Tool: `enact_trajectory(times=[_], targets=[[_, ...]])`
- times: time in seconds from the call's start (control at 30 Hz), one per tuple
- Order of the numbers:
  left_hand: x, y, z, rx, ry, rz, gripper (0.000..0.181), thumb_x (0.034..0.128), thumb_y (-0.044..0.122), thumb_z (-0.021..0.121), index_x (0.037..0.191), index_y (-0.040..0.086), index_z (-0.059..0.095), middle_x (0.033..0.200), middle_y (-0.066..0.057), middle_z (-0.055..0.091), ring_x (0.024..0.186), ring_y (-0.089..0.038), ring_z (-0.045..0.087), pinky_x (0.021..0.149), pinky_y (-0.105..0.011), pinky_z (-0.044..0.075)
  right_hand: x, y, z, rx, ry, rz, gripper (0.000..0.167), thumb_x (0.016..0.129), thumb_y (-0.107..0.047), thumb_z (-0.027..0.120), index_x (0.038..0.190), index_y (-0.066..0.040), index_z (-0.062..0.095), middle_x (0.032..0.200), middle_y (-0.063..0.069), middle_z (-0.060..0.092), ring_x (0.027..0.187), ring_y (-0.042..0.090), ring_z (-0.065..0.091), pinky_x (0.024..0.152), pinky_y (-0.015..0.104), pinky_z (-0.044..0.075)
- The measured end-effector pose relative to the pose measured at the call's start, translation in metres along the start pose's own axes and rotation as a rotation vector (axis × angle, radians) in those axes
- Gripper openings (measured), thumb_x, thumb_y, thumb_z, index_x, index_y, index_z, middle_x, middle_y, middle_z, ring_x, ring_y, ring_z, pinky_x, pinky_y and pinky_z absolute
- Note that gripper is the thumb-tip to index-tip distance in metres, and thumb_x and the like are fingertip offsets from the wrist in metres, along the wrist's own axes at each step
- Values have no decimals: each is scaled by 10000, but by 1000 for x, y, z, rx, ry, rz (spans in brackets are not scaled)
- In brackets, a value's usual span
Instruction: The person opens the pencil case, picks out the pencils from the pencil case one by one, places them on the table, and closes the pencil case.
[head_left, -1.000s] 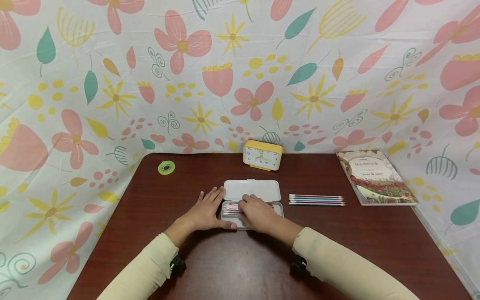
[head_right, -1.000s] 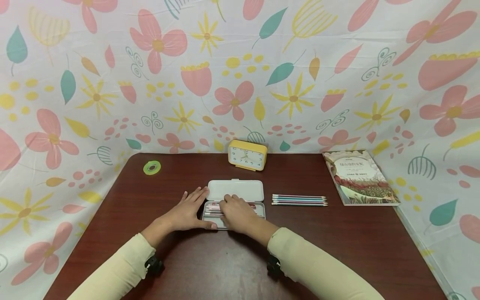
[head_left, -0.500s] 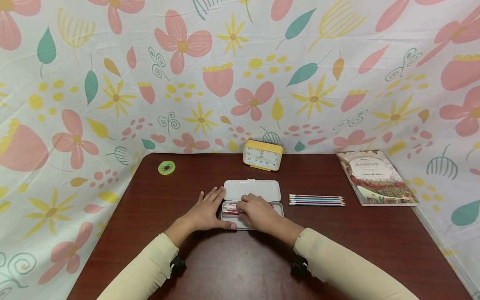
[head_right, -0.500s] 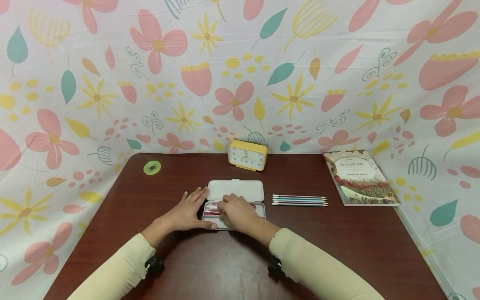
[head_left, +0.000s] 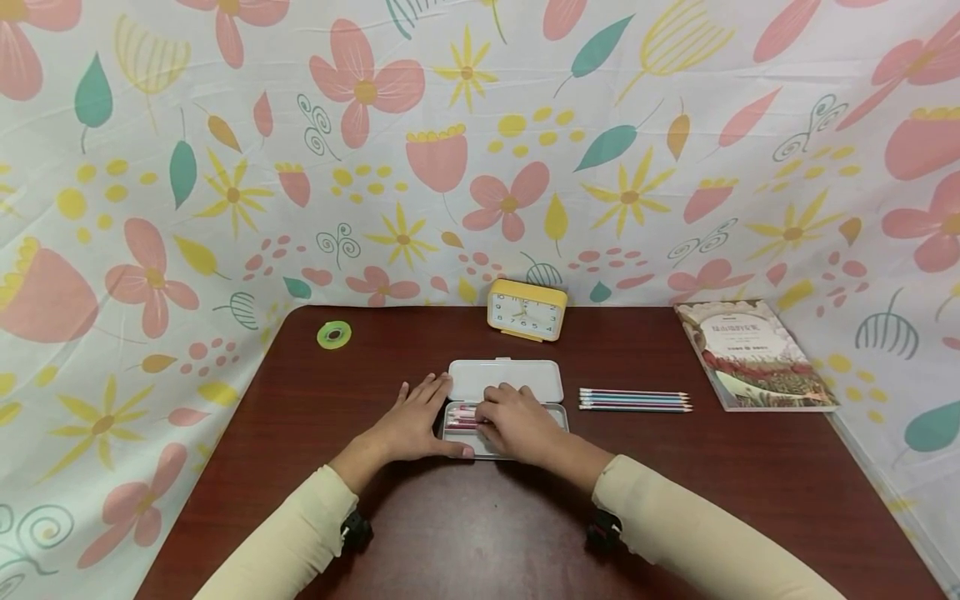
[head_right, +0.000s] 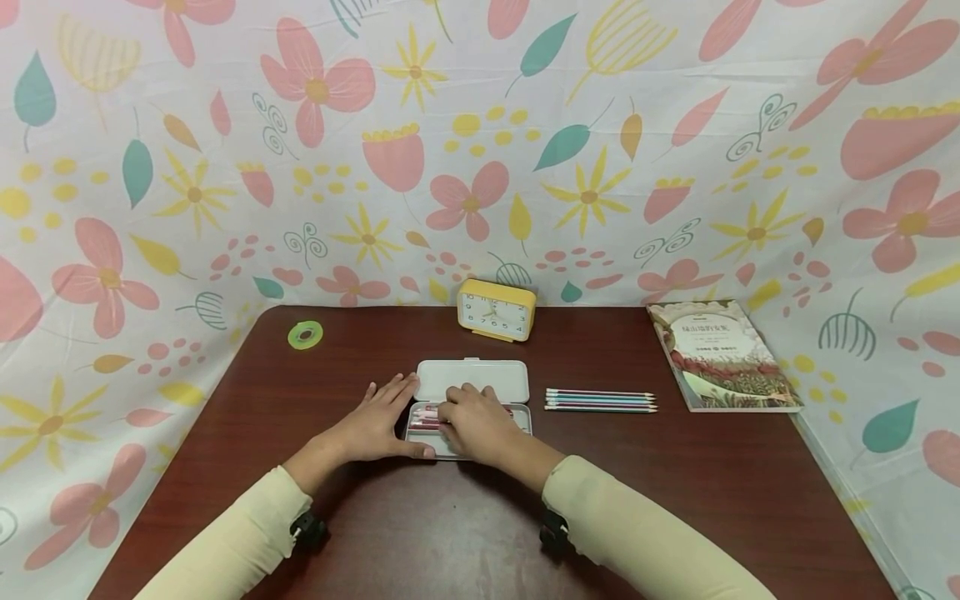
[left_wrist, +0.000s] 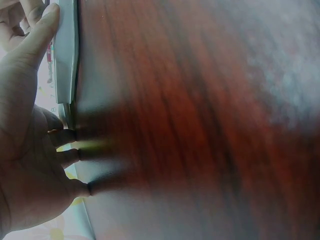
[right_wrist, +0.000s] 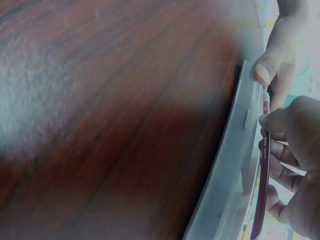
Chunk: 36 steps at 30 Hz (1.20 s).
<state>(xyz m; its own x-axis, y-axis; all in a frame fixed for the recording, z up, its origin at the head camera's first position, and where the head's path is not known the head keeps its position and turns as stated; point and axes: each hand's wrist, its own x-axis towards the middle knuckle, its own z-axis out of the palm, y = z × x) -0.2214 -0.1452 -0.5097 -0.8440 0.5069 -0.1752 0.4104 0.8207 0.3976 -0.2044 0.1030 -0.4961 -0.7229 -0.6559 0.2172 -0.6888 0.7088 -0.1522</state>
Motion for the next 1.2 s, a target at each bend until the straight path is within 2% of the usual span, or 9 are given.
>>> enact_trajectory(times=[0.13,0.53,0.8,1.03,1.2], targets=[[0,0,0,-3,-1,0,1321,872,788,789,1777,55,167,1864,-136,185,1741,-387,141,1361,-726,120,-2,5,-4,-23,38,7,74,1000,-274,814,974,-215,777,946,-39,618,880,182,572,712,363,430],[1,-1,1,1,-2,-10,1331,862,800,788,1778,61,168,1863,-120,196,1742,-381,144,1368,-714,114,-21,33,-10,-106,115,-10,49,984,-269,860,1009,-253,821,994,-45,594,906,172,498,798,443,480],[1,-1,1,-10,-3,-11,1344,849,815,788,1779,67,170,1864,-117,196,1746,-372,132,1371,-711,101,-36,52,-15,-103,131,15,59,979,-242,863,996,-218,812,1065,-27,645,969,190,513,802,430,461],[1,-2,1,-12,-1,-5,1357,845,827,779,1781,67,157,1864,-126,189,1747,-372,127,1371,-711,94,-49,70,-22,-95,172,14,114,929,-218,920,998,-216,829,1049,0,655,952,211,537,778,455,476],[2,-2,2,-16,1,2,1357,845,820,783,1780,63,156,1862,-137,195,1745,-376,132,1369,-716,93,-63,86,-25,-96,160,51,114,944,-198,904,1037,-213,840,1027,-15,637,946,197,534,797,466,458]])
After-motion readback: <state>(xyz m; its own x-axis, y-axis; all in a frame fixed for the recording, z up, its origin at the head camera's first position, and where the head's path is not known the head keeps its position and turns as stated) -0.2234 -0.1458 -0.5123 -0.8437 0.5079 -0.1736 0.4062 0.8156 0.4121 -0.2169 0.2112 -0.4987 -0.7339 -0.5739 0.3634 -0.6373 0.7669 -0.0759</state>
